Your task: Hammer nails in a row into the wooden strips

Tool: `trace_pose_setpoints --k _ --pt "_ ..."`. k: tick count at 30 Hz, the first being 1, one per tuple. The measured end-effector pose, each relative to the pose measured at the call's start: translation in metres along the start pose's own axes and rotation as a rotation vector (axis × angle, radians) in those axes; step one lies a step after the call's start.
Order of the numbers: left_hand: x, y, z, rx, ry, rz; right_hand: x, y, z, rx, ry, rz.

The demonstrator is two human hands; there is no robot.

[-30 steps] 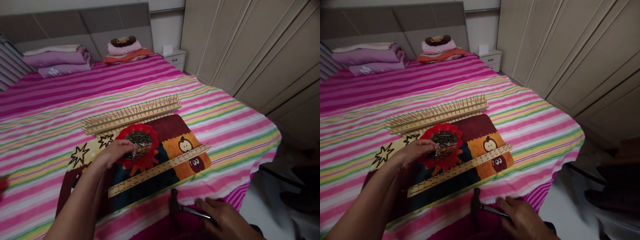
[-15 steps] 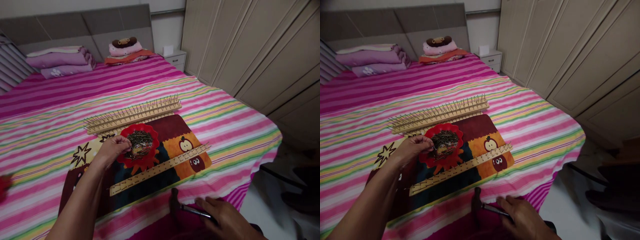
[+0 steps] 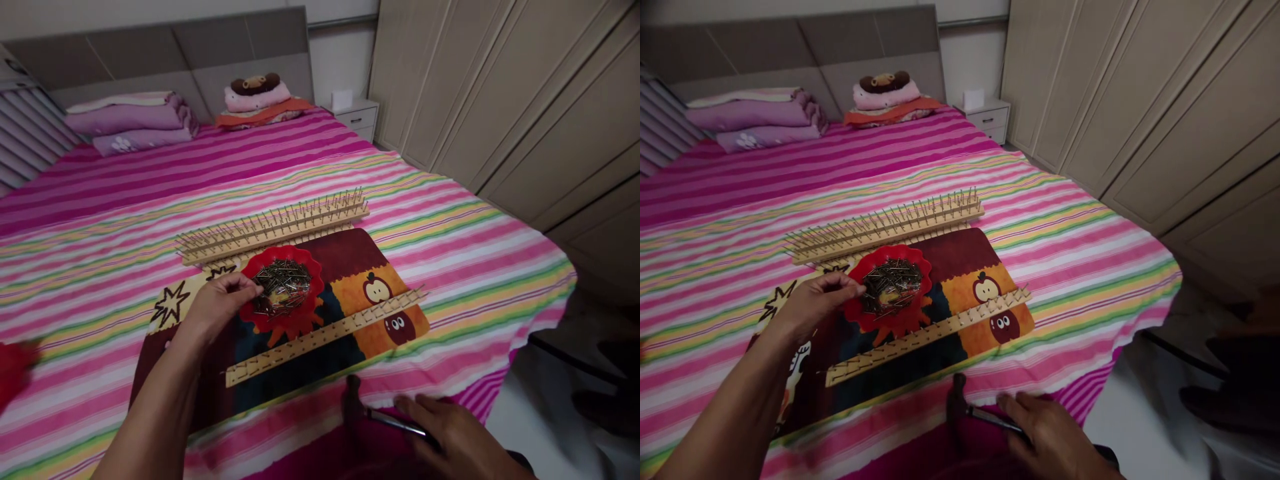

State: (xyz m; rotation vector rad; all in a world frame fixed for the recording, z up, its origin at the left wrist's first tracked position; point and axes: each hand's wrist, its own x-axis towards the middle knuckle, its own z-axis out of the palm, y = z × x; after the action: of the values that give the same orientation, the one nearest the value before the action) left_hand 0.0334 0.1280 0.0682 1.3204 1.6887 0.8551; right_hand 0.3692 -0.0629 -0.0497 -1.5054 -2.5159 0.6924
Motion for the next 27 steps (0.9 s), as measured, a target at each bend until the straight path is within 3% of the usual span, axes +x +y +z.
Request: trace_pose_setpoints --k 8,16,27 --pt "-0.011 -0.014 -0.01 -0.305 0.095 -0.219 -0.002 0.004 0.007 -0.014 0.015 -0.01" --pt "-0.011 -0.018 -0.008 -0.393 0.034 -0.192 -0.002 0.003 0.01 -0.035 0.004 -0.003" --pt "-0.015 -0.016 -0.011 -0.479 0.09 -0.218 -0.003 0.004 0.012 -0.045 0.023 -0.028"
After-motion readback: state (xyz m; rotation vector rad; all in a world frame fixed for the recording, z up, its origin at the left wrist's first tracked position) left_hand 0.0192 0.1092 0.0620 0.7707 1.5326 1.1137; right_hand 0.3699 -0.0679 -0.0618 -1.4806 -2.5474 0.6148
